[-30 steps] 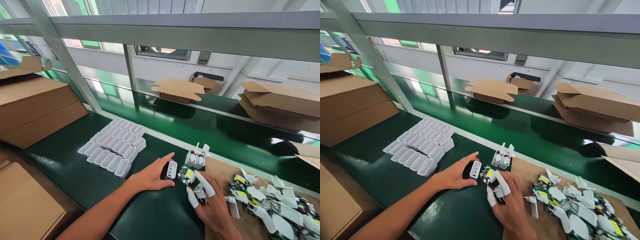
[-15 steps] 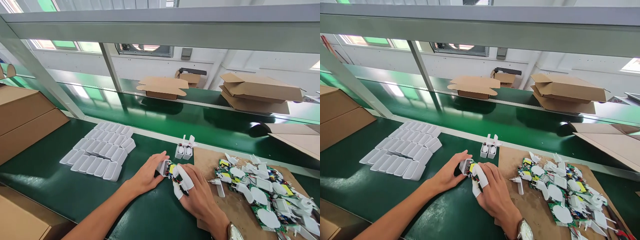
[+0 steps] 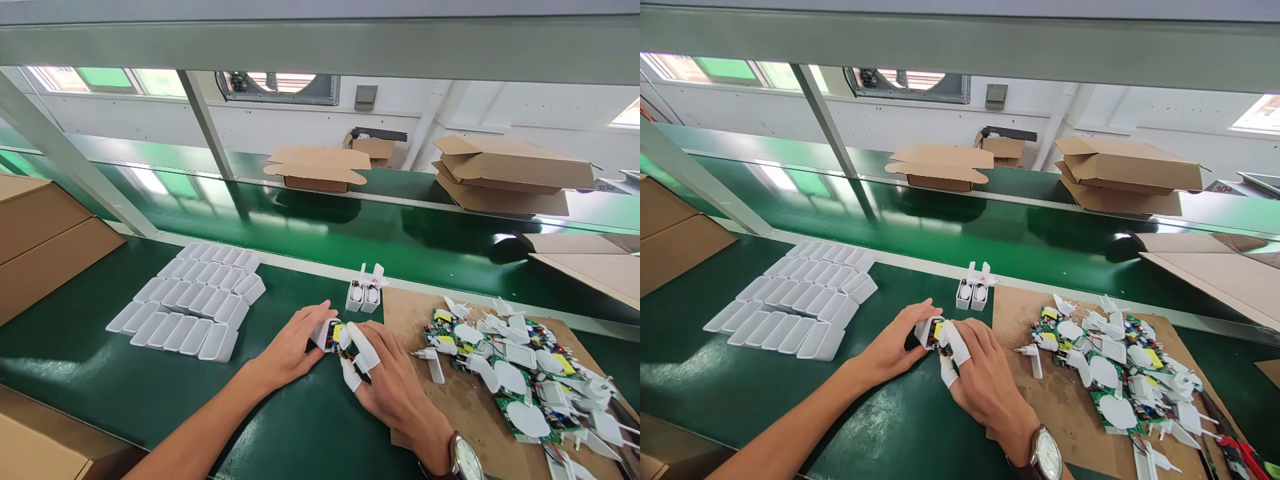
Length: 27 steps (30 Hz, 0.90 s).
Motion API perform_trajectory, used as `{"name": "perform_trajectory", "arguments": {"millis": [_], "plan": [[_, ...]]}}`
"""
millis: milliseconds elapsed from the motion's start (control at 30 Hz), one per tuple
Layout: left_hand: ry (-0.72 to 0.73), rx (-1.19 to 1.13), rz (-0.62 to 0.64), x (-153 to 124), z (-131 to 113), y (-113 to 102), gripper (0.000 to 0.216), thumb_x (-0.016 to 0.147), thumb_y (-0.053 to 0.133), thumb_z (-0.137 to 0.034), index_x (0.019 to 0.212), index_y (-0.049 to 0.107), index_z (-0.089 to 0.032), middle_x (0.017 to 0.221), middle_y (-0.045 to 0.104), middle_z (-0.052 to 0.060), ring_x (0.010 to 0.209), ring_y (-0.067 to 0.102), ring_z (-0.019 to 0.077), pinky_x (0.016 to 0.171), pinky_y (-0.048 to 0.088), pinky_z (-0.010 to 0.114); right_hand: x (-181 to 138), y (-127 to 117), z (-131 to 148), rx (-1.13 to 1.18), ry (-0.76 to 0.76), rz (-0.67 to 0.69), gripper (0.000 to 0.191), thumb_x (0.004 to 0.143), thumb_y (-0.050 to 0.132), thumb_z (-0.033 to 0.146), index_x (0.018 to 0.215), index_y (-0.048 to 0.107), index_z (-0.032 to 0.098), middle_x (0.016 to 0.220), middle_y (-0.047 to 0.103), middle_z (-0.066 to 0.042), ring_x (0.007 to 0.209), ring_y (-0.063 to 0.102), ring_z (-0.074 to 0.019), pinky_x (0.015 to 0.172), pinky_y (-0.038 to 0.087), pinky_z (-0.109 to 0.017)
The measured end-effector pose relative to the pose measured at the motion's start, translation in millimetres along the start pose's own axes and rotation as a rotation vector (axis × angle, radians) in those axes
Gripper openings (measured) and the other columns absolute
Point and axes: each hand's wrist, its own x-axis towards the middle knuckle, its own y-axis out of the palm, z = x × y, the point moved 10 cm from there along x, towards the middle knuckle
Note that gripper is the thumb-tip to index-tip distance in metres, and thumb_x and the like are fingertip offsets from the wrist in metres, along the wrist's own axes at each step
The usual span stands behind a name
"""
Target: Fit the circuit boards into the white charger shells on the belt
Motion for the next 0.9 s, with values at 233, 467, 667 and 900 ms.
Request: {"name": "perform_trajectory", "arguments": {"millis": [233,467,667,900], "plan": [[-0.037,0.009,0.037,-1.6,4.4,3.7,0.079,0.095,0.061,-0.017,0.16,0.018,-0.031,0.151,0.055,0.011,0.141,0.051,0.0263,0.117,0.045,0.05,-0.9,0.8,-1.7,0.002,-0.001,0.004,0.063,0.093,0.05,0.01,0.154,0.034,0.014,0.12,0.066,-0.016,0.112,0.06,-0.0318,0.092,0.06,-0.05],[-0.078,0.015,0.035,-0.9,6.2,1.9,0.078,0.094,0.064,-0.018,0.159,0.023,-0.031,0.15,0.056,0.012,0.141,0.052,0.028,0.116,0.046,0.052,0.1,0.2,-2.6,0.014,0.021,0.013,0.067,0.094,0.051,0.011,0.158,0.029,0.016,0.123,0.067,-0.015,0.115,0.061,-0.031,0.095,0.06,-0.05],[-0.08,-0.037,0.054,1.2,2.1,4.5,0.08,0.094,0.066,-0.019,0.159,0.022,-0.032,0.148,0.059,0.01,0.144,0.05,0.0267,0.119,0.044,0.05,1.6,1.5,0.0,-0.004,-0.013,0.022,0.062,0.094,0.046,0.008,0.155,0.032,0.013,0.121,0.067,-0.016,0.114,0.061,-0.0315,0.093,0.06,-0.05],[-0.158,-0.249,0.208,-4.3,4.6,19.8,0.084,0.098,0.059,-0.023,0.163,0.006,-0.028,0.158,0.048,0.014,0.143,0.051,0.0256,0.118,0.046,0.049,-0.4,-2.5,-7.7,0.168,0.035,-0.042,0.042,0.098,0.056,0.021,0.139,0.048,0.02,0.112,0.069,-0.013,0.102,0.063,-0.0288,0.083,0.061,-0.048]]}}
